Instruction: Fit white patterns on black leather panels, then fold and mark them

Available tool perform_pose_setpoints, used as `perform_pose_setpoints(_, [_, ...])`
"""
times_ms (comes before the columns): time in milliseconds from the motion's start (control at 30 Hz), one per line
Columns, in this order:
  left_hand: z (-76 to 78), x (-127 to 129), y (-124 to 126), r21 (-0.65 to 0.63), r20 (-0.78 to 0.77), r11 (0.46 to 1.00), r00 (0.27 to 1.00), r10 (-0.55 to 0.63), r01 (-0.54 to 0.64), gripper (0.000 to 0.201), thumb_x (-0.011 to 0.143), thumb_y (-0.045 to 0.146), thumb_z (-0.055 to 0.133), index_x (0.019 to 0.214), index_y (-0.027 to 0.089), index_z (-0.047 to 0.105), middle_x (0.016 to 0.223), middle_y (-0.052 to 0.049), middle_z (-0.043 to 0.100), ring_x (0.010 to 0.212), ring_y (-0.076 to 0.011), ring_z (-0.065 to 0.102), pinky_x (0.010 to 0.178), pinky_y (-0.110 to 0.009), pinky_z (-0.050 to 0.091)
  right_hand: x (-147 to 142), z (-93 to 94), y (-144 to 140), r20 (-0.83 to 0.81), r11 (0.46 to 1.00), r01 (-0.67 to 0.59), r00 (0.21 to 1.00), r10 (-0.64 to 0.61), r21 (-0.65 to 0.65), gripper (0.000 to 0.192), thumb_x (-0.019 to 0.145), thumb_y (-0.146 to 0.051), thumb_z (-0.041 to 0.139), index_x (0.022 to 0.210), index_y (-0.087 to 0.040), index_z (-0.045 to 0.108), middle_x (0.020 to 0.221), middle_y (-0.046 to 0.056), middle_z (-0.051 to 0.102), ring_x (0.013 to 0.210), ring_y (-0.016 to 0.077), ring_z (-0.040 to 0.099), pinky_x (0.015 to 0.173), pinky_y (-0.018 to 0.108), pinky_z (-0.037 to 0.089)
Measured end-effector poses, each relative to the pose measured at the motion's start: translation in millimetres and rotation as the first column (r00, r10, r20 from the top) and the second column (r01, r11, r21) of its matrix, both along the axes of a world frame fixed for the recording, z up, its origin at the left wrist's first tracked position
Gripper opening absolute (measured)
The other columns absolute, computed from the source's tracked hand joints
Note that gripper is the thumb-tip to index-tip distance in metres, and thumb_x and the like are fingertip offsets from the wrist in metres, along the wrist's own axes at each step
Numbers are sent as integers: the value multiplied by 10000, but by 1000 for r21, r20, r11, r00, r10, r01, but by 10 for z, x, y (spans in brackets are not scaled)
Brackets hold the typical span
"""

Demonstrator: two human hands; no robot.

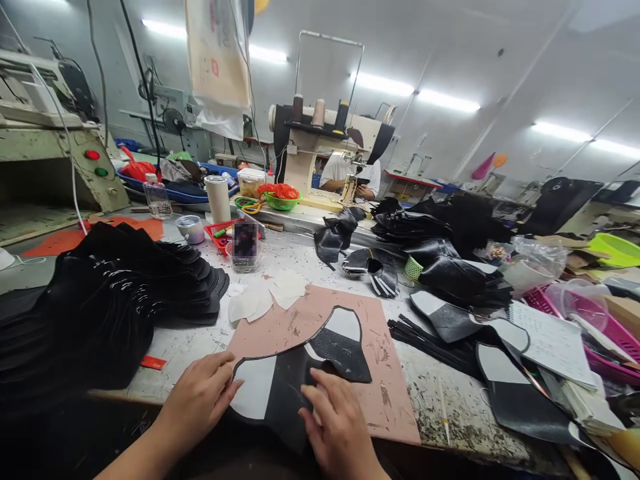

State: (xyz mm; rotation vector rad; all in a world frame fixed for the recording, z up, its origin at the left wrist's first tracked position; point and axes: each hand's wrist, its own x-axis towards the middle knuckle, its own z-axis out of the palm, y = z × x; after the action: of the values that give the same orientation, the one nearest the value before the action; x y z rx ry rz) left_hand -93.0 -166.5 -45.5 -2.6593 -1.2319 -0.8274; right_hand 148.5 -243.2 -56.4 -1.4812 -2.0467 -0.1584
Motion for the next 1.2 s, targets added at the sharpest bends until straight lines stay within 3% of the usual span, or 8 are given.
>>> perform_pose_setpoints(167, [201, 737, 13, -80, -161, 996, 985, -56, 43, 169, 832, 190, 447, 706, 170, 557, 734, -50, 596, 691, -195, 557, 612, -324, 426, 218, 128, 201, 47, 990, 139, 989, -141, 33, 305, 834, -155, 404, 1076, -192, 587, 1009, 93, 638, 911, 222, 573, 782, 381, 449])
perform_pose_setpoints(333, [21, 1287, -57, -98, -283, 987, 947, -152, 129, 144, 764, 125, 552, 890, 121, 621, 741, -64, 621, 679, -198, 563, 564, -312, 415, 234, 185, 335, 160, 938, 269, 958, -238, -218, 173, 832, -200, 499, 907, -201, 655, 775, 50, 666, 762, 205, 559, 688, 325, 385])
perform_pose_setpoints(500, [-38, 1063, -71, -127, -324, 973, 919, -226, 194, 305, 805, 185, 535, 1105, 217, 581, 1000, -71, 639, 919, -248, 535, 741, -393, 404, 415, 123, 197, 109, 912, 268, 963, -246, -312, 146, 789, -334, 589, 857, -232, 669, 828, 40, 635, 824, 205, 530, 735, 324, 347])
perform_pose_setpoints(633, [112, 993, 31, -152, -346, 966, 904, -251, 210, 230, 762, 161, 583, 937, 288, 661, 992, -16, 652, 960, -252, 514, 760, -392, 383, 544, 16, 193, 76, 871, 354, 934, -350, -341, 302, 805, -355, 572, 1086, -250, 608, 918, 56, 607, 856, 217, 521, 758, 346, 358])
perform_pose_setpoints(700, [169, 1086, 79, -157, -337, 965, 907, -253, 210, 117, 746, 204, 607, 805, 266, 687, 941, -19, 648, 913, -234, 527, 734, -367, 387, 551, -27, 218, 95, 838, 412, 909, -406, -358, 284, 799, -353, 581, 1067, -269, 622, 914, 63, 596, 862, 231, 513, 749, 361, 362])
perform_pose_setpoints(767, [175, 1210, 114, -139, -321, 970, 917, -236, 201, 118, 755, 250, 602, 843, 247, 682, 908, -37, 631, 862, -209, 533, 718, -343, 391, 532, -55, 237, 94, 817, 446, 891, -444, -366, 272, 780, -359, 602, 1041, -291, 635, 906, 67, 581, 864, 242, 504, 739, 373, 365])
perform_pose_setpoints(900, [65, 1326, 117, -87, -325, 970, 913, -245, 229, 286, 760, 301, 608, 1037, 236, 624, 880, -53, 618, 833, -204, 526, 700, -328, 375, 513, -80, 240, 54, 799, 473, 870, -490, -371, 245, 765, -373, 613, 1001, -316, 652, 870, 67, 551, 851, 249, 488, 719, 380, 374])
perform_pose_setpoints(1200, [-76, 1158, -32, 0, -364, 966, 900, -239, 257, 367, 753, 370, 614, 1057, 165, 584, 869, -48, 616, 826, -203, 512, 712, -335, 333, 577, -15, 224, 13, 830, 438, 887, -462, -345, 159, 795, -209, 529, 808, -260, 679, 878, 63, 559, 849, 233, 495, 759, 393, 382])
